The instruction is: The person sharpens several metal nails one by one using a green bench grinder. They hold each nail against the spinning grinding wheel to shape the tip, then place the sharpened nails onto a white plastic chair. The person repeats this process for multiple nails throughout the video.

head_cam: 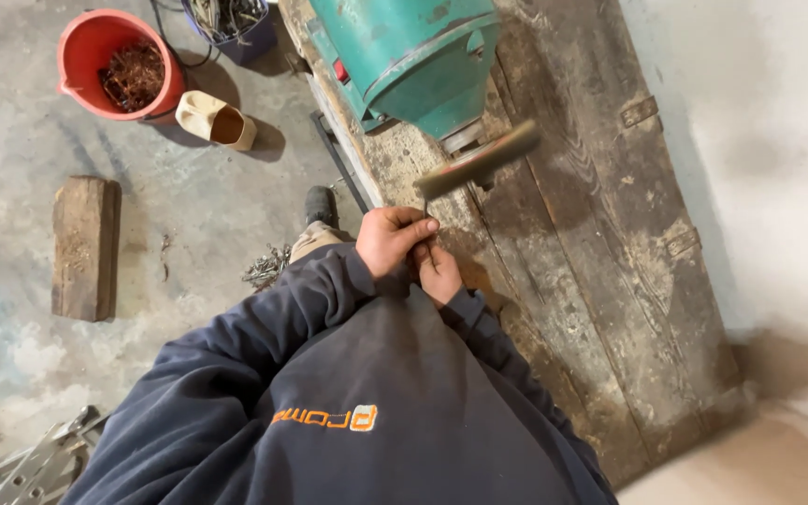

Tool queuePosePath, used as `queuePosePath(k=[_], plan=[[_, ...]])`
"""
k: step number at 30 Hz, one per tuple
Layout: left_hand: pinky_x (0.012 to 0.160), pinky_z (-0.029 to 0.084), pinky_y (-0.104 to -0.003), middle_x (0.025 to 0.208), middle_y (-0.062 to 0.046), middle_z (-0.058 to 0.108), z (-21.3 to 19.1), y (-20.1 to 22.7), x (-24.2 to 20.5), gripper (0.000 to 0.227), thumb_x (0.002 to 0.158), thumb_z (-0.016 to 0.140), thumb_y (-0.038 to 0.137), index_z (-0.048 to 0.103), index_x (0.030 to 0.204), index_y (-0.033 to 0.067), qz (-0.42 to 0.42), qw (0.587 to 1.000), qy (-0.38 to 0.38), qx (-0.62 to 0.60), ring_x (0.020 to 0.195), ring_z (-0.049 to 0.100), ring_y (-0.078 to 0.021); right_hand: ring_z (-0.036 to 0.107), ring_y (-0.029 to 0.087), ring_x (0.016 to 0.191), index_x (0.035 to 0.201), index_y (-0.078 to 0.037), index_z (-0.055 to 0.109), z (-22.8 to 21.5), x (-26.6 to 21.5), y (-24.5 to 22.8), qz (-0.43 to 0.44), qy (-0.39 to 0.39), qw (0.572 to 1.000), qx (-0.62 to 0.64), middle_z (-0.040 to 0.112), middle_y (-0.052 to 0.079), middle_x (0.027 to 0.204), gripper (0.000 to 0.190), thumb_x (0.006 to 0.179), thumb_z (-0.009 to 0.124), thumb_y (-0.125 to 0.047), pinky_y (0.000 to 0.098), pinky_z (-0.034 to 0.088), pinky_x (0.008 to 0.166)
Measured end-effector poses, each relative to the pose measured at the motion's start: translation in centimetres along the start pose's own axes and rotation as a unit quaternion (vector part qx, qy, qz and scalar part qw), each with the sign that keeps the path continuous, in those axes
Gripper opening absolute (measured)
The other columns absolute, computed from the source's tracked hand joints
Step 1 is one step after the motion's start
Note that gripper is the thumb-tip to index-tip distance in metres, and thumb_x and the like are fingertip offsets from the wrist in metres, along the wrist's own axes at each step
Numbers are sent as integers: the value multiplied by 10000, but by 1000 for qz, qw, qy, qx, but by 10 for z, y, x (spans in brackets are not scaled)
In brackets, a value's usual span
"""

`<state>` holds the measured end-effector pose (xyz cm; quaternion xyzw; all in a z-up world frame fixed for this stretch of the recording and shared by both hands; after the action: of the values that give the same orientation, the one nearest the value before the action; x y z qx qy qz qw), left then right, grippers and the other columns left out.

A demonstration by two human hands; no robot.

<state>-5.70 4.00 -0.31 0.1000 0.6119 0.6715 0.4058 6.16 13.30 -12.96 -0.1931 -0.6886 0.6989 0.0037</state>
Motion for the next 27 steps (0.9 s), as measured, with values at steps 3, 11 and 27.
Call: queuePosePath(k=[3, 11, 27], plan=[[678, 559, -292, 817, -10, 747, -2, -8, 6, 223, 993, 711, 183, 750, 1009, -35, 81, 996, -37, 11, 753, 652, -91, 565, 124, 704, 1059, 5, 666, -4, -6, 5, 13, 12, 998, -58, 632, 29, 777, 437, 1118, 493, -392, 327, 498, 636], [611, 528, -301, 708, -34, 692, 7, -4, -20, 208, 923, 757, 244, 742, 874, 42, 55, 924, -172, 338, 630, 646, -103, 673, 354, 747, 1107, -70, 681, -114, -102, -102, -7, 244, 922, -300, 682, 177, 839, 270, 1032, 630, -324, 448, 519, 650], [544, 420, -378, 585, -117, 520, 50, -32, -34, 334, 1011, 602, 264, 649, 783, 25, -55, 830, -395, 390, 530, 492, -215, 589, 303, 809, 971, -67, 667, -156, -196, -39, 135, 227, 844, -467, 590, 118, 915, 286, 1010, 759, -335, 462, 499, 725]])
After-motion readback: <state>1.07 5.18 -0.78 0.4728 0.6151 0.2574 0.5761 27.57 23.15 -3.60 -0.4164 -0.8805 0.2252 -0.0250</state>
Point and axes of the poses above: each hand's wrist, its own x-axis towards the middle knuckle, its own z-axis out of the palm, y = z × x, the point moved 7 cm from there along x, towards the middle knuckle
